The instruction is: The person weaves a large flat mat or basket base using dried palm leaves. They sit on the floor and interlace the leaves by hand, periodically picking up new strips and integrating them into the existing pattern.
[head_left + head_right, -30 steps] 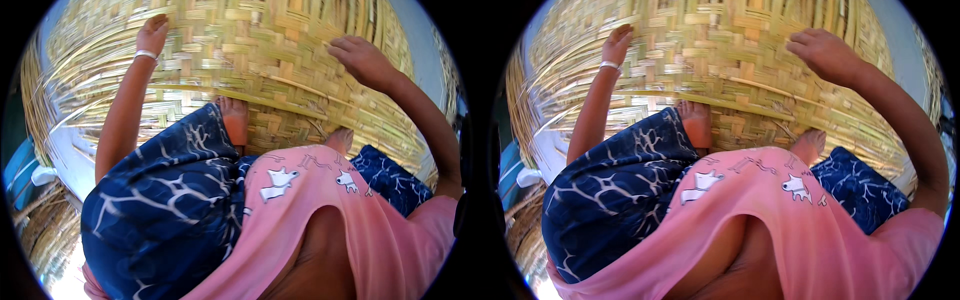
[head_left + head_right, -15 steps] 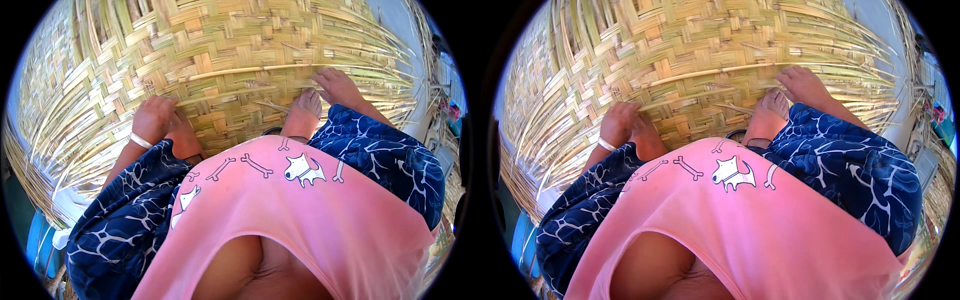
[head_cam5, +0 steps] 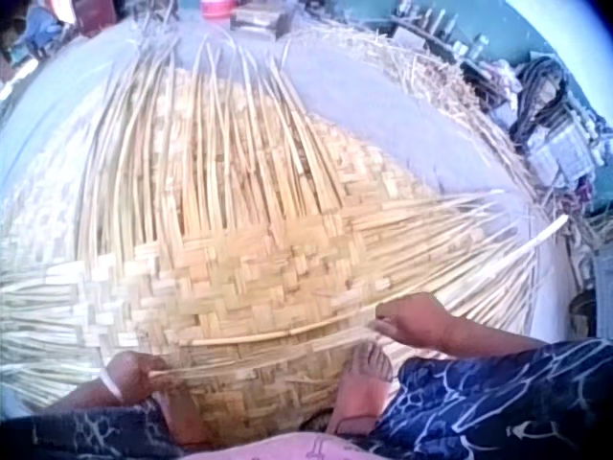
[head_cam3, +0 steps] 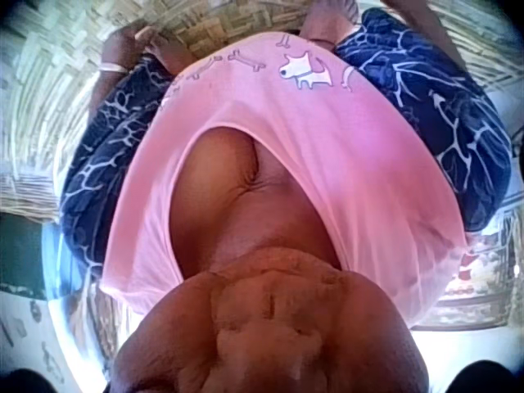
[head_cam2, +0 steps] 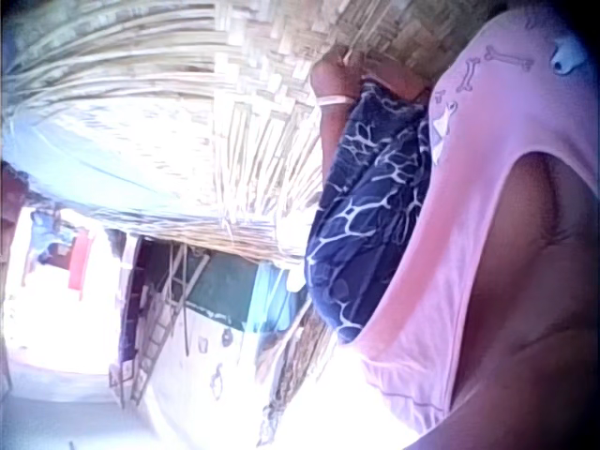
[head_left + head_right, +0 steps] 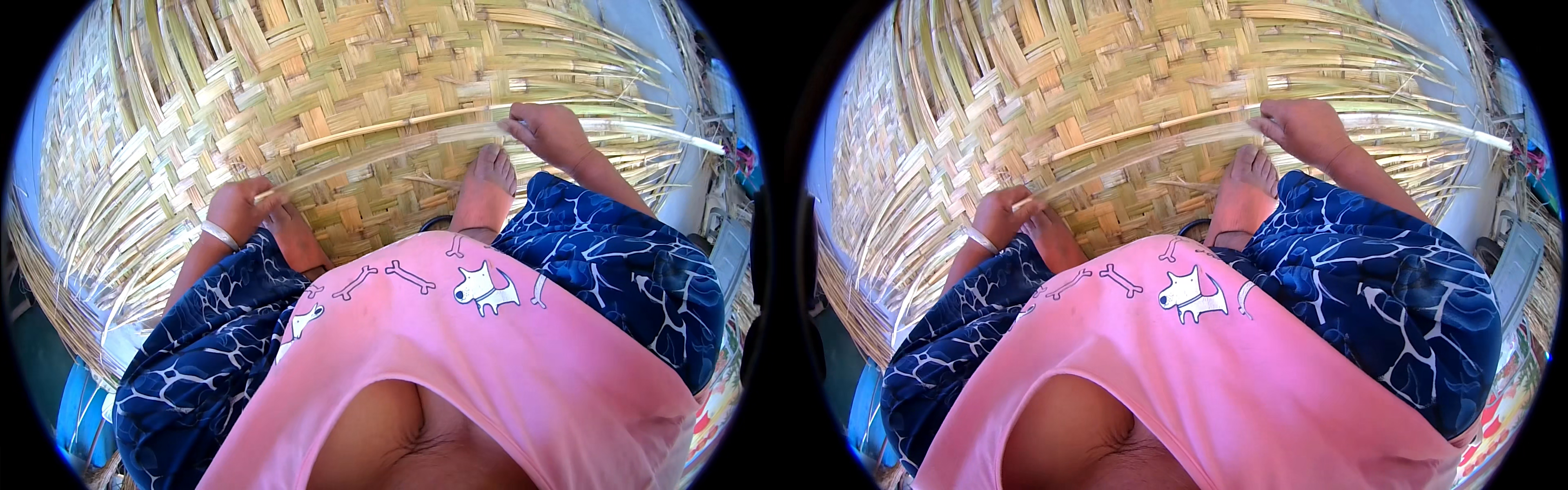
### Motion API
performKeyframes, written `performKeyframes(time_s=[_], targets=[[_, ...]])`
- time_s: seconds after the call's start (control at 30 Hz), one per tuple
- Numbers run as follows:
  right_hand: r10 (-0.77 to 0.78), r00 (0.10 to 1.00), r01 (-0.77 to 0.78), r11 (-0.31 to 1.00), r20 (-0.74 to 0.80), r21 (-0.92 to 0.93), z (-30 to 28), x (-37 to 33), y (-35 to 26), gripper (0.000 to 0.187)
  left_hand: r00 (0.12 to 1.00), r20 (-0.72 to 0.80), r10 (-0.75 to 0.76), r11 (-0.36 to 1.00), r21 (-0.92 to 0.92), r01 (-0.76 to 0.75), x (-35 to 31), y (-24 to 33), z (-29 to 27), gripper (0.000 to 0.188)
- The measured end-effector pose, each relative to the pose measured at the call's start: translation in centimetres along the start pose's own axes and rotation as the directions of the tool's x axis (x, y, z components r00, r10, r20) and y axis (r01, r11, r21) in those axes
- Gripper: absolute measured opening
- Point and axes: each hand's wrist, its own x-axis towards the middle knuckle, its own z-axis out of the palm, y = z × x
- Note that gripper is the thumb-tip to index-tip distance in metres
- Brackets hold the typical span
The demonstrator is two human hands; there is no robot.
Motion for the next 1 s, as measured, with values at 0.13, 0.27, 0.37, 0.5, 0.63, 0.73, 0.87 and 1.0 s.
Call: performKeyframes(time_s=[0.13,0.27,0.37,0.5,0.63,0.73,0.87,1.0], targets=[[-0.059,0.997,0.063,0.992,-0.041,0.108,2.6,0.3,0.9,0.029,0.972,-0.003,0.235,0.938,0.265,-0.225,-0.3,0.1,0.5,0.010],[-0.202,0.959,0.246,0.942,-0.200,0.227,4.0,1.1,-0.3,0.029,0.948,-0.105,0.299,0.910,0.330,-0.251,-0.6,0.9,1.2,0.017],[-0.187,0.982,0.189,0.948,-0.034,0.255,5.3,2.0,-1.5,0.036,0.952,-0.200,0.233,0.968,0.138,-0.208,-0.8,0.7,2.6,0.022],[-0.075,0.962,-0.005,0.957,0.262,0.291,2.9,0.9,-3.0,0.041,0.990,-0.024,0.138,0.983,-0.120,-0.140,-0.8,0.6,2.3,0.026],[-0.087,0.969,-0.001,0.935,0.230,0.355,2.9,1.3,-1.6,0.037,0.999,0.018,-0.040,0.989,-0.141,0.042,-0.9,-1.1,1.6,0.030],[-0.082,0.990,0.039,0.941,0.113,0.337,1.2,1.2,-1.3,0.033,0.994,0.053,-0.094,0.991,-0.087,0.098,-1.2,-2.3,0.2,0.031],[-0.085,0.994,0.095,0.981,-0.067,0.170,-0.8,1.6,-1.3,0.029,0.988,0.051,-0.148,0.978,-0.137,0.154,-1.9,-2.1,-1.6,0.033],[-0.100,0.970,0.109,0.994,-0.224,0.031,-2.4,3.1,-0.2,0.026,0.995,-0.033,-0.091,0.995,0.036,0.092,-2.5,-4.9,-2.7,0.033]])
